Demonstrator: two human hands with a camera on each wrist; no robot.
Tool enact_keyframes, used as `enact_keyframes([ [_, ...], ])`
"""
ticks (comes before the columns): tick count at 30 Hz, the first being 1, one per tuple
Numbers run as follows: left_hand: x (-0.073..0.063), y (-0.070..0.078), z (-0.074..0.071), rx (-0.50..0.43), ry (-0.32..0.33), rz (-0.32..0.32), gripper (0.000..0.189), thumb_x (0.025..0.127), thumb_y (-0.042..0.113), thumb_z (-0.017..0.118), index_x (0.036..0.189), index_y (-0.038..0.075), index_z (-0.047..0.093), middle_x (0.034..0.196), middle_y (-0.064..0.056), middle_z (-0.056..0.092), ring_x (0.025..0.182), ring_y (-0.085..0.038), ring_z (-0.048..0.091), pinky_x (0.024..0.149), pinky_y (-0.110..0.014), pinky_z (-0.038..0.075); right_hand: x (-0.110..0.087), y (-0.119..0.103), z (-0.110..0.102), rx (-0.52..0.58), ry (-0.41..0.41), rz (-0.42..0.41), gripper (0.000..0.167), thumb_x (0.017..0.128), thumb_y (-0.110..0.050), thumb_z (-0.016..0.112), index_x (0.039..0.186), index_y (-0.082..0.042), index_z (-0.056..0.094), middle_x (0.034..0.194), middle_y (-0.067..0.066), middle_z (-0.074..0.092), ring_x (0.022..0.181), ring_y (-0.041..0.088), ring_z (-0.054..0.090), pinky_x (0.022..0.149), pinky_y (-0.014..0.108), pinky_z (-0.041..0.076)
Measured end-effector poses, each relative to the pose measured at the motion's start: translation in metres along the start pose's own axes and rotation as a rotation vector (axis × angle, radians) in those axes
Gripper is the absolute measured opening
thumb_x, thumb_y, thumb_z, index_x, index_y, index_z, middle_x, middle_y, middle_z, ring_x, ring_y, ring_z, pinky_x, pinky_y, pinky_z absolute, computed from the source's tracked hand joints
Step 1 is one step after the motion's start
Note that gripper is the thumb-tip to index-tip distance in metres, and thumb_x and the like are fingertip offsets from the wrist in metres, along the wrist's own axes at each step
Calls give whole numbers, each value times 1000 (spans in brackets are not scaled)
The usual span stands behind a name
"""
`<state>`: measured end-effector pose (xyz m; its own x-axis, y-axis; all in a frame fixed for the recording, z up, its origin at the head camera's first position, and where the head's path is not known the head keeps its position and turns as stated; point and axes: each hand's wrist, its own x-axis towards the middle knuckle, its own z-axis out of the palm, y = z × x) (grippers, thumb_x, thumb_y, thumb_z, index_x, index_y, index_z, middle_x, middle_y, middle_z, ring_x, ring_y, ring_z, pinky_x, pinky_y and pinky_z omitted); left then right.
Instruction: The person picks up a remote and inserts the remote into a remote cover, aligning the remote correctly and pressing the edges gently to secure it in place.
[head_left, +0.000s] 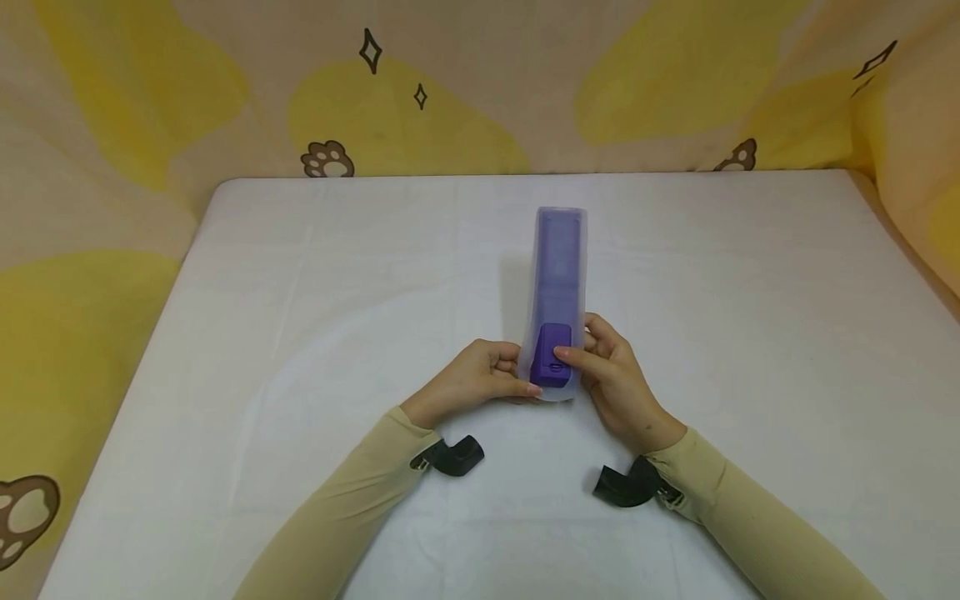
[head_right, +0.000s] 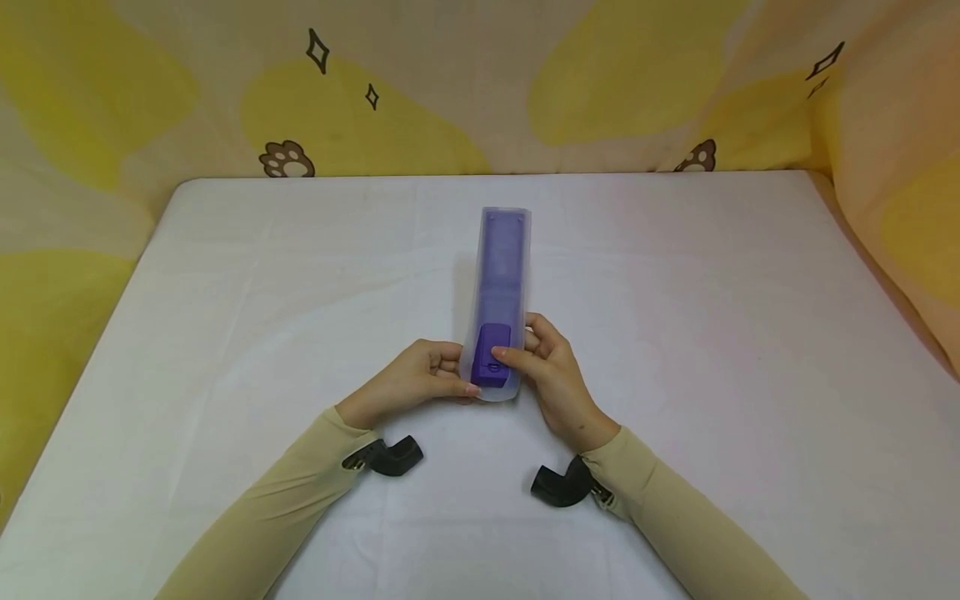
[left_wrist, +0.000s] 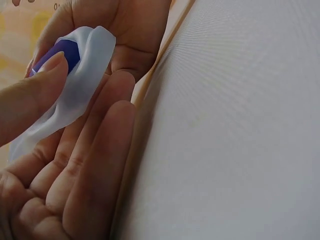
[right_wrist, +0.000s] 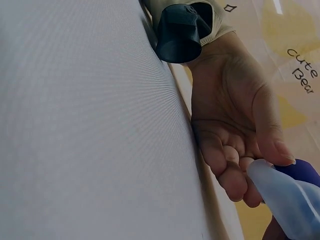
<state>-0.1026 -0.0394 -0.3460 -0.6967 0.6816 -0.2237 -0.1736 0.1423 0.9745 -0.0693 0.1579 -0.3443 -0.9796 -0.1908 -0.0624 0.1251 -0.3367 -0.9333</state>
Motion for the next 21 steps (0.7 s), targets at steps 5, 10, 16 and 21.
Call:
enact_keyframes([
  [5,0,0,0,2,-11,3,13,83,-3,67,91,-7,57,81,-14,69,78,-18,69,74,-32,56,0,-1,1,-13,17,-3,40,86,9,54,125,4,45,103,3,69,101,17,63,88,28,50],
  [10,-1,-1,-1,29,-2,-1,15,83,-1,68,94,-7,60,80,-12,70,75,-16,68,71,-31,56,0,-2,1,-11,38,0,48,85,12,54,129,18,38,105,4,70,103,18,63,89,28,50],
  [16,-1,0,0,28,18,-19,12,81,-3,69,83,-4,56,76,-11,69,74,-18,69,70,-33,57,0,-1,1,31,52,7,48,86,14,52,130,21,35,103,5,70,101,17,64,87,27,51],
  [21,0,0,0,-31,16,-23,25,83,-5,67,73,1,45,78,-16,69,79,-25,70,70,-35,57,1,0,1,61,65,11,44,86,14,52,128,18,38,101,5,71,98,16,65,86,26,51],
])
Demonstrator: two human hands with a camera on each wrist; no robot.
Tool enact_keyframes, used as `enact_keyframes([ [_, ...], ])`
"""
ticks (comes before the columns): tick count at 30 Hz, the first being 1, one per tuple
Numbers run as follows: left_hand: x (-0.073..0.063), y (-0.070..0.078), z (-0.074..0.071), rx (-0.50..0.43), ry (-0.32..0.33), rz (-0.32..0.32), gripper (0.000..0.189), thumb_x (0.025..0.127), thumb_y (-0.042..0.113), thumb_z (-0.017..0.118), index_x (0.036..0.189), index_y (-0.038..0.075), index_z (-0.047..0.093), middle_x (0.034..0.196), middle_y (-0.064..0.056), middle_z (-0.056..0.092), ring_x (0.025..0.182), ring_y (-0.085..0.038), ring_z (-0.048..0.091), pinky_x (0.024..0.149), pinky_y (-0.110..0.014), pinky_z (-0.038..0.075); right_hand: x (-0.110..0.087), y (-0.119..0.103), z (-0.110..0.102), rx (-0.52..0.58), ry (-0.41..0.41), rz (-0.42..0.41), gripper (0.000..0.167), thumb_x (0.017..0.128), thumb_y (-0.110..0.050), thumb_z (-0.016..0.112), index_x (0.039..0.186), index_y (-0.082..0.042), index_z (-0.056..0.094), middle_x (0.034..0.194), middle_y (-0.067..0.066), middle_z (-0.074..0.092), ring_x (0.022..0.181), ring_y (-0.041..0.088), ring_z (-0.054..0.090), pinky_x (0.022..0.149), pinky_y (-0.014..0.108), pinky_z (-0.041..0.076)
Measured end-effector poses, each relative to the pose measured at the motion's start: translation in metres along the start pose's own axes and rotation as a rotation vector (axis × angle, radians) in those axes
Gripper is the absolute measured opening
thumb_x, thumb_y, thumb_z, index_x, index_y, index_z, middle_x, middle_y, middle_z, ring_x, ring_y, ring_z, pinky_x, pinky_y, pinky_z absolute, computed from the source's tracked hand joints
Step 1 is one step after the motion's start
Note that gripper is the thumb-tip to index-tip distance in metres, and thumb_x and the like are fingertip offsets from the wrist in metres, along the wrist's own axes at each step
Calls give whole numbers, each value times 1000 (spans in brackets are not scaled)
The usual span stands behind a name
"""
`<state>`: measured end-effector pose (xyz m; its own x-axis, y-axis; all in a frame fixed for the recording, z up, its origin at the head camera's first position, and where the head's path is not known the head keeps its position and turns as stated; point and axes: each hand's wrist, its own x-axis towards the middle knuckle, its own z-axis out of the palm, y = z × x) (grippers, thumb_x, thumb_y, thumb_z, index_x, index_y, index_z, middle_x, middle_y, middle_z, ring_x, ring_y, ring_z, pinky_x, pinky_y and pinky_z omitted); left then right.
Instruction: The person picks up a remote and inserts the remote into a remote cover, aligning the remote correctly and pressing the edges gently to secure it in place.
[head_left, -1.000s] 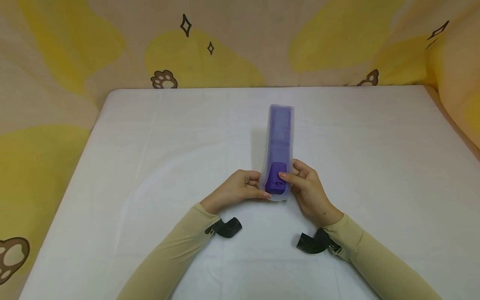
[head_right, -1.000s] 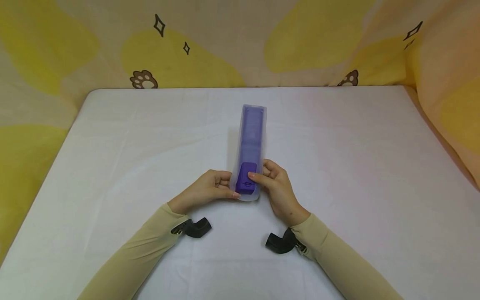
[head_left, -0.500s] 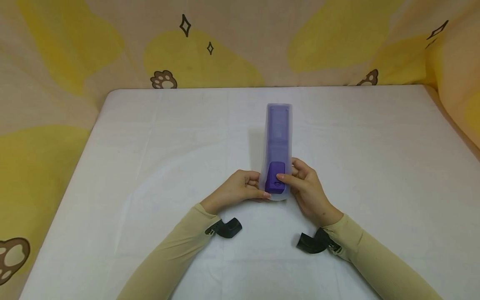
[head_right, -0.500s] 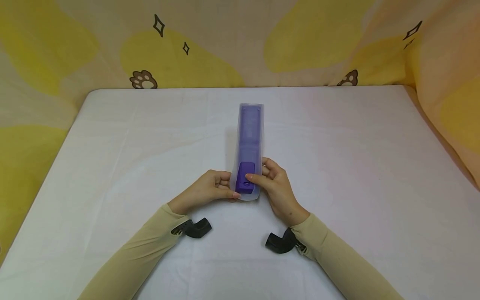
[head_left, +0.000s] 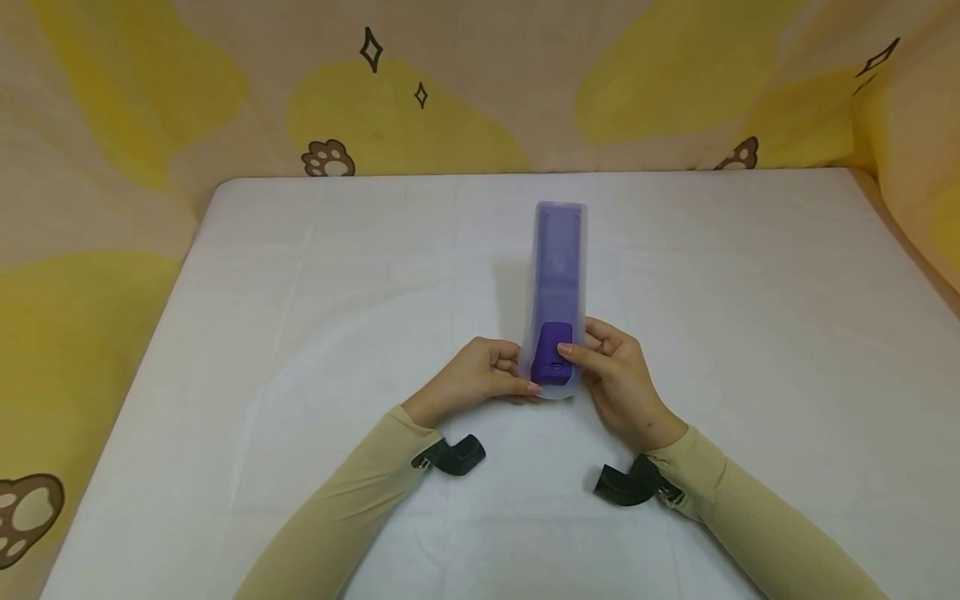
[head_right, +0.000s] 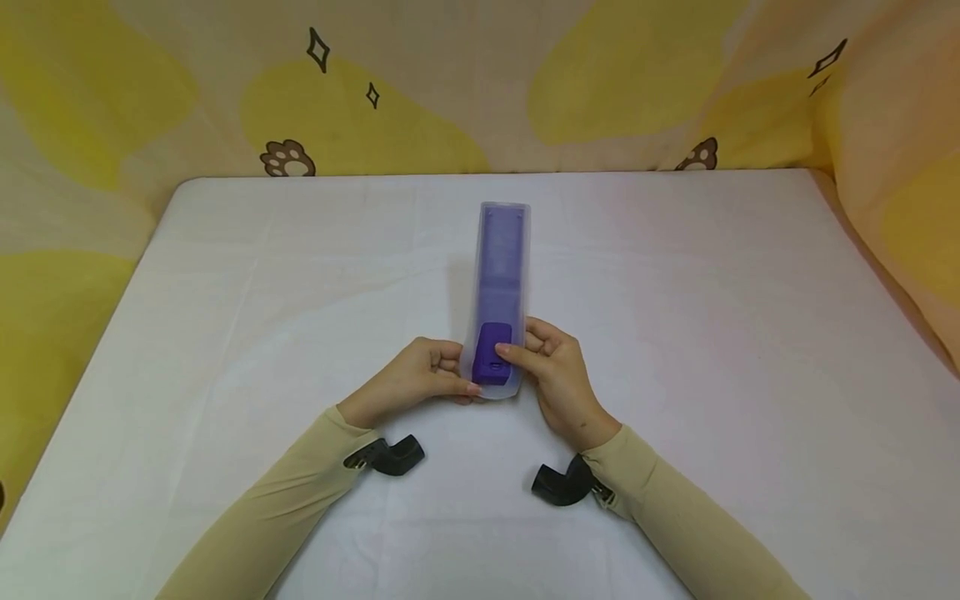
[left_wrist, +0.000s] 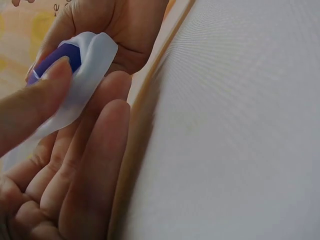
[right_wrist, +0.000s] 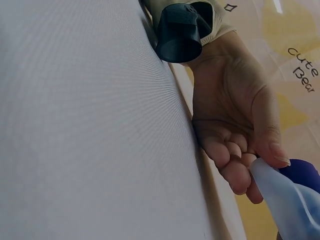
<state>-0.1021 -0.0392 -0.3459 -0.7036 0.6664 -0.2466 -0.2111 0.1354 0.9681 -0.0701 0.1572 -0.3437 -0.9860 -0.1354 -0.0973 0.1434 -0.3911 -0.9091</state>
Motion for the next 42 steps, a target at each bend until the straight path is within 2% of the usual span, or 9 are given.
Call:
enact_keyframes([
  [3,1,0,1,-32,-8,-7,24,83,-6,66,73,-1,45,81,-20,69,80,-28,70,70,-36,57,0,0,0,7,5,7,41,87,12,51,126,14,40,101,4,71,98,14,65,85,25,51],
  [7,0,1,2,-37,-5,-14,14,84,-5,66,79,-5,53,84,-21,69,78,-28,70,69,-36,57,1,1,-1,-6,-9,18,36,89,9,50,124,8,43,102,3,70,97,13,64,84,25,51],
  [13,1,-1,5,-24,73,24,15,84,-3,67,78,-6,54,80,-23,69,74,-28,70,66,-35,58,2,2,-1,-21,-13,12,29,91,5,50,118,-5,46,98,2,70,90,12,65,80,26,53],
  [18,3,-1,7,-29,111,35,14,84,-2,67,80,-7,55,79,-24,68,72,-28,70,65,-35,58,3,3,-3,-6,-5,20,29,91,6,49,118,-6,45,95,1,70,88,11,66,78,26,54],
  [23,3,0,7,-26,80,26,14,83,-3,68,77,-7,56,77,-22,69,71,-27,70,65,-36,58,2,1,-4,-1,-13,49,35,91,6,50,124,1,40,97,2,70,92,12,65,82,26,53],
  [28,2,0,5,-39,43,34,16,84,-3,67,75,-6,55,76,-21,69,71,-26,70,65,-36,58,1,-5,-7,76,-21,142,36,94,4,50,127,8,39,106,5,67,100,14,63,88,27,51],
  [34,1,0,4,-66,3,63,14,86,-3,65,76,-6,55,77,-20,69,73,-27,70,66,-35,57,3,-13,-10,232,-16,277,21,95,6,46,112,4,58,107,11,66,99,17,64,86,27,51],
  [38,0,1,0,-100,-52,110,14,86,-5,63,76,-6,55,77,-17,69,75,-29,70,71,-39,57,4,-19,-7,268,-2,325,21,94,8,47,102,2,66,101,13,67,96,17,65,82,26,53],
  [42,-2,1,-4,-118,-98,131,12,85,-8,63,77,-8,54,76,-14,68,71,-24,69,73,-41,56,5,-22,-3,277,11,356,22,93,9,47,97,3,67,95,13,68,90,16,66,78,26,54],
])
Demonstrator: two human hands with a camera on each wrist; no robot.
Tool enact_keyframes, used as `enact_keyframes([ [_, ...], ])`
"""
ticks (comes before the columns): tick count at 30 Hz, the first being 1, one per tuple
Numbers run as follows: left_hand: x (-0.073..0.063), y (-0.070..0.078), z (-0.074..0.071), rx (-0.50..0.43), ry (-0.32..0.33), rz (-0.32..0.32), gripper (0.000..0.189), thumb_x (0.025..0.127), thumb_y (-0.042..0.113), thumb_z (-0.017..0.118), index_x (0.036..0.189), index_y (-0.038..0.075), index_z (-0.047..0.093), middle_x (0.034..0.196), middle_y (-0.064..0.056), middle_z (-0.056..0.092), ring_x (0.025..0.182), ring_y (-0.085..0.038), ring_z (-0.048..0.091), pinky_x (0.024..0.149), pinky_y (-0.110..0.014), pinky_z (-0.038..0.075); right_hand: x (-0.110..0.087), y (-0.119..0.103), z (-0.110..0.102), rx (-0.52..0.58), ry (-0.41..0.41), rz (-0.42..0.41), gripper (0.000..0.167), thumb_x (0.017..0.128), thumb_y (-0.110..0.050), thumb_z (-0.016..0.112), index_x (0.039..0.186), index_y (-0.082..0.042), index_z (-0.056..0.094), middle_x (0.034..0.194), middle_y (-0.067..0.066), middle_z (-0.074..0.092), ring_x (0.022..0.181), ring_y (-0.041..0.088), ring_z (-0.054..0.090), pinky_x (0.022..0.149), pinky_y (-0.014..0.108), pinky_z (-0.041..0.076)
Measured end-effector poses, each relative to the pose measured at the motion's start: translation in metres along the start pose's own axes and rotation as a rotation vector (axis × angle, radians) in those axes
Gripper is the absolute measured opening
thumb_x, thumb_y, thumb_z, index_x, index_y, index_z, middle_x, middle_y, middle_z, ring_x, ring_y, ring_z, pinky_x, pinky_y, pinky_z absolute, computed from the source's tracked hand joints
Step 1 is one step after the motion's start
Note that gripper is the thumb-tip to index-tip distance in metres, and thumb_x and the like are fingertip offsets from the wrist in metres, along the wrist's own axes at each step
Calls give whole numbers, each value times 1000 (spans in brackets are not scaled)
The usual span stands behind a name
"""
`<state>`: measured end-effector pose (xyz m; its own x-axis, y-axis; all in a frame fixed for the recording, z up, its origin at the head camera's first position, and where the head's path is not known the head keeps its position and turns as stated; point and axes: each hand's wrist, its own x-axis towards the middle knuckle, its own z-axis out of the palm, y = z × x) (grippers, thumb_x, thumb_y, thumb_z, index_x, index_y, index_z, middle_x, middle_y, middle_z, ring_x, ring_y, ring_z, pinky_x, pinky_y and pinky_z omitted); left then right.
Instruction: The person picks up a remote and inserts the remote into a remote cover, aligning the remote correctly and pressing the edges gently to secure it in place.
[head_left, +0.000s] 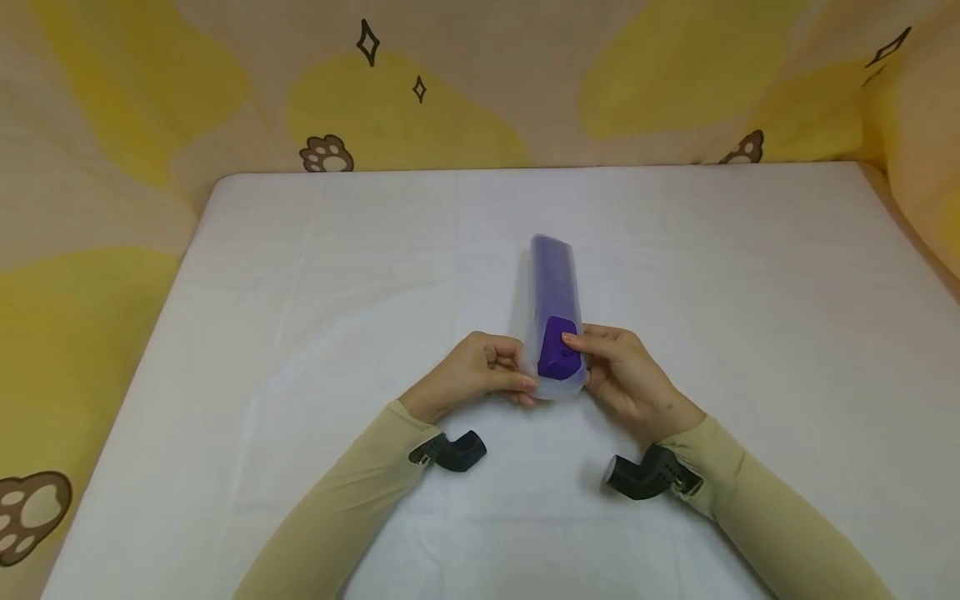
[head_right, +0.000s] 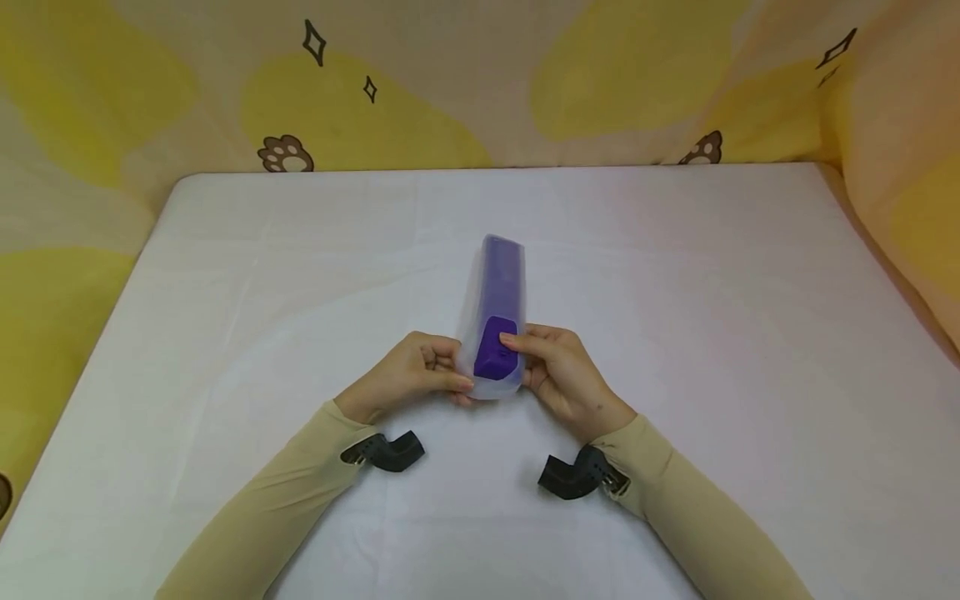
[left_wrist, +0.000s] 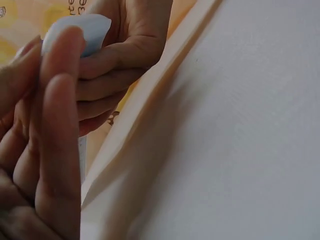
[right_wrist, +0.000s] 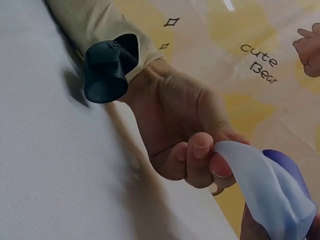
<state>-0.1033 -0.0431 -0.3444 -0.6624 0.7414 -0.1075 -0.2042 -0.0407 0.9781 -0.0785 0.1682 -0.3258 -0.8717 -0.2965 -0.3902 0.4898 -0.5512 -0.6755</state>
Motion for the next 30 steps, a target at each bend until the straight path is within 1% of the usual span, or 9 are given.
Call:
enact_keyframes([
  [2,-1,1,-1,10,-21,5,10,84,-9,63,77,-9,56,76,-13,68,68,-21,68,73,-39,56,0,-1,1,-4,-2,8,23,93,10,45,95,3,67,92,12,69,86,16,67,76,26,55],
  [4,-3,2,-3,31,-50,26,9,84,-8,64,78,-9,57,75,-12,69,67,-21,68,74,-37,56,-1,-1,2,-9,-13,11,24,92,11,46,94,3,68,90,12,69,85,16,67,74,27,56],
  [9,-6,6,-3,67,-116,94,10,82,-9,65,75,-9,58,72,-12,69,67,-21,67,74,-31,53,-6,-4,6,-61,-65,-5,26,91,13,45,96,1,68,93,12,69,86,18,67,74,28,56],
  [12,-7,6,-3,62,-130,116,11,81,-10,65,73,-10,57,71,-12,69,66,-20,67,74,-29,53,-8,-4,8,-99,-89,-37,25,91,13,46,100,1,66,95,13,69,86,18,67,73,27,56],
  [15,-7,6,-2,57,-124,115,9,81,-10,64,75,-11,57,72,-12,68,65,-19,67,73,-29,53,-9,-3,8,-109,-88,-62,24,90,13,47,101,1,65,94,12,69,85,18,67,72,27,56],
  [18,-6,5,-2,71,-107,103,8,83,-9,64,78,-11,58,74,-13,68,65,-18,67,71,-30,54,-8,-1,6,-106,-72,-75,23,89,13,47,103,3,63,93,12,69,85,17,67,73,28,56],
  [21,-5,4,-2,102,-82,84,7,84,-8,64,79,-10,60,74,-14,69,65,-18,67,69,-31,55,-7,0,4,-105,-62,-85,23,90,13,47,110,6,56,96,12,69,88,18,67,77,30,55],
  [26,-4,2,-2,115,-47,35,9,85,-6,64,78,-9,58,76,-15,69,66,-20,68,70,-35,56,-6,2,2,-150,-53,-102,37,90,14,46,126,13,37,101,10,69,93,18,66,79,29,54],
  [30,-3,2,-2,103,-28,10,10,85,-6,64,78,-9,57,76,-15,69,66,-21,68,69,-38,57,-5,4,2,-196,-47,-124,44,89,14,46,130,16,30,100,9,69,93,18,66,79,28,54],
])
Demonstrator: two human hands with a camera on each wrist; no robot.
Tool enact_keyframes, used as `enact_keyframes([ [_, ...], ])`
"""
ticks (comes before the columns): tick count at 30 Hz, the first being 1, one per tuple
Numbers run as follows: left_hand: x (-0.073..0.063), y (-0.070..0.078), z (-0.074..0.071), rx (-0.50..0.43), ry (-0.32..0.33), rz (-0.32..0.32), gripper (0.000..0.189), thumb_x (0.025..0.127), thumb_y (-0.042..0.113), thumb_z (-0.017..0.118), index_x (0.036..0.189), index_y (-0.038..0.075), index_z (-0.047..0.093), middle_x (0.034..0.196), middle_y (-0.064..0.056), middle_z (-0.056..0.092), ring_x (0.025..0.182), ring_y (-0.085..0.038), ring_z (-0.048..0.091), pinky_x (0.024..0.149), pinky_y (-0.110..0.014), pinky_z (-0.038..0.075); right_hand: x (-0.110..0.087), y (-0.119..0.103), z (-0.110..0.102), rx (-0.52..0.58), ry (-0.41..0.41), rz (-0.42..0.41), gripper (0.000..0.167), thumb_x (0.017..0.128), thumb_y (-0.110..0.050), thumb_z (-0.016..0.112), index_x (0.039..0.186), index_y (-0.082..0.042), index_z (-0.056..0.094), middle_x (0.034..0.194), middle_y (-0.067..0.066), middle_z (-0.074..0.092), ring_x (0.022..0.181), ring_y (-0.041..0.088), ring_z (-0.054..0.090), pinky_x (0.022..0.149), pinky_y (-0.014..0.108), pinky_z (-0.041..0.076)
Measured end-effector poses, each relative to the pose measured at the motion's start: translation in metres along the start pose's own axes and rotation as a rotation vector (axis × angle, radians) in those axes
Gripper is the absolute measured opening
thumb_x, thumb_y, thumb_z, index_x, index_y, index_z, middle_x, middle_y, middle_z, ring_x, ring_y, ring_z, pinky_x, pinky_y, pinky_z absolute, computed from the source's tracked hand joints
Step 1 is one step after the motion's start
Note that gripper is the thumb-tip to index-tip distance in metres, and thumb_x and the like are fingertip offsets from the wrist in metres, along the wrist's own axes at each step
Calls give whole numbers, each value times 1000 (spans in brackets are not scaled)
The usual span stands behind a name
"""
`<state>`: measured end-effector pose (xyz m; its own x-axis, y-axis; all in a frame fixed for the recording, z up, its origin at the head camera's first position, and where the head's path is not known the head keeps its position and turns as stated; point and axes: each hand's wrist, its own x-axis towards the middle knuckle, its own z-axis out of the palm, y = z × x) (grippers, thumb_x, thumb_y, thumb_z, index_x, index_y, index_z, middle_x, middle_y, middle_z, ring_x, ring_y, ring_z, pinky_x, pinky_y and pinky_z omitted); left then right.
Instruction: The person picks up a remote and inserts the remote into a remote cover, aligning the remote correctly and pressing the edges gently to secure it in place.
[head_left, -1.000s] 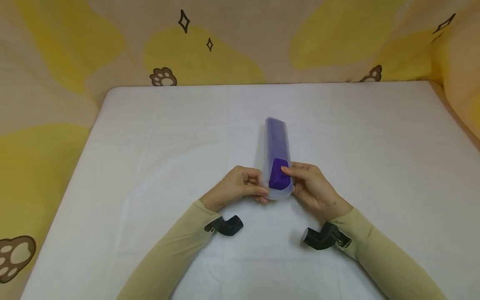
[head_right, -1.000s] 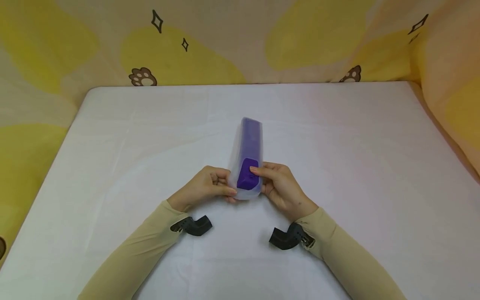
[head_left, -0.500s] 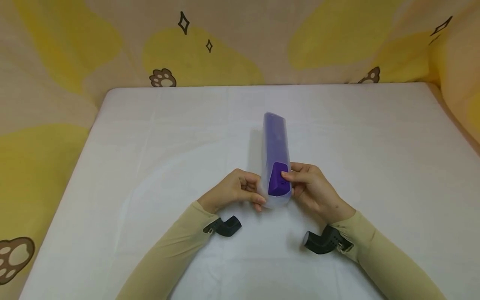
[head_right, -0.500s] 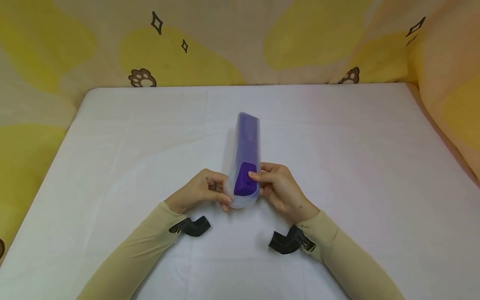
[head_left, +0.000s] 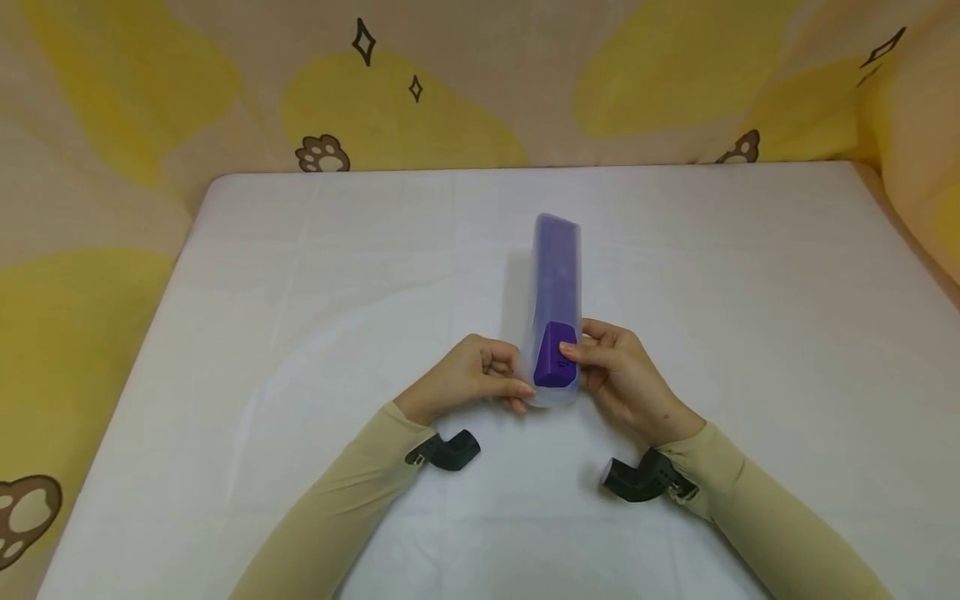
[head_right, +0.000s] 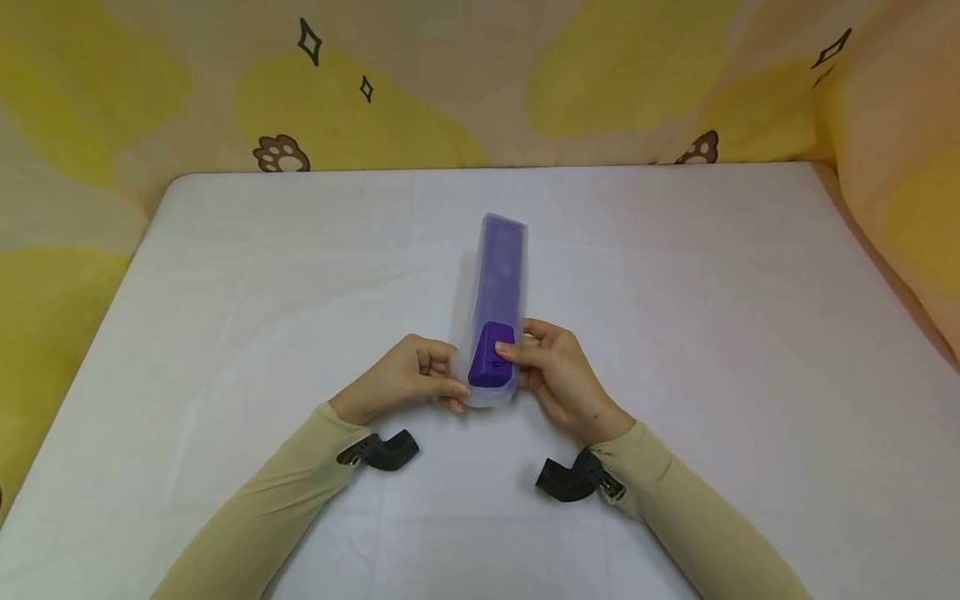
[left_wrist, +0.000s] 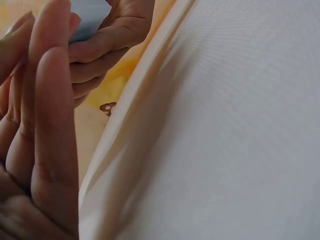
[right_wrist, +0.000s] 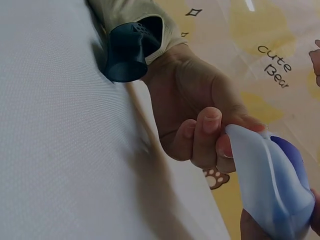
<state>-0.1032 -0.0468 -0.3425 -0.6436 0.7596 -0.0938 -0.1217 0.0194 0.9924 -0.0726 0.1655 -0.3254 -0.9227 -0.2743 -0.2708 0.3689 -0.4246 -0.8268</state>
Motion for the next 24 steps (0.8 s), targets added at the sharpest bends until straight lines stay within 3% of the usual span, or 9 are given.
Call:
enact_keyframes([
  [8,0,0,1,-37,27,-21,12,85,-7,64,76,-10,57,76,-16,69,68,-28,69,68,-41,57,0,4,1,-29,-6,-54,44,88,14,47,130,15,34,99,9,70,93,18,67,80,27,54],
  [13,2,-3,1,-40,41,-33,18,83,-7,66,71,-7,53,77,-17,69,70,-29,69,69,-41,57,1,7,1,-136,5,-119,43,85,14,52,126,13,39,97,7,71,92,17,67,82,26,53],
  [18,3,-6,0,30,61,-50,24,81,-4,70,68,-2,50,76,-13,70,72,-21,69,68,-33,57,1,9,1,-257,24,-181,47,83,14,57,127,16,39,98,3,70,93,16,67,83,27,53],
  [24,4,-4,0,135,97,-54,26,79,1,74,69,3,50,72,-4,67,68,-10,61,61,-20,47,0,10,1,-290,26,-252,41,81,17,58,120,10,47,98,2,70,91,16,68,81,27,53],
])
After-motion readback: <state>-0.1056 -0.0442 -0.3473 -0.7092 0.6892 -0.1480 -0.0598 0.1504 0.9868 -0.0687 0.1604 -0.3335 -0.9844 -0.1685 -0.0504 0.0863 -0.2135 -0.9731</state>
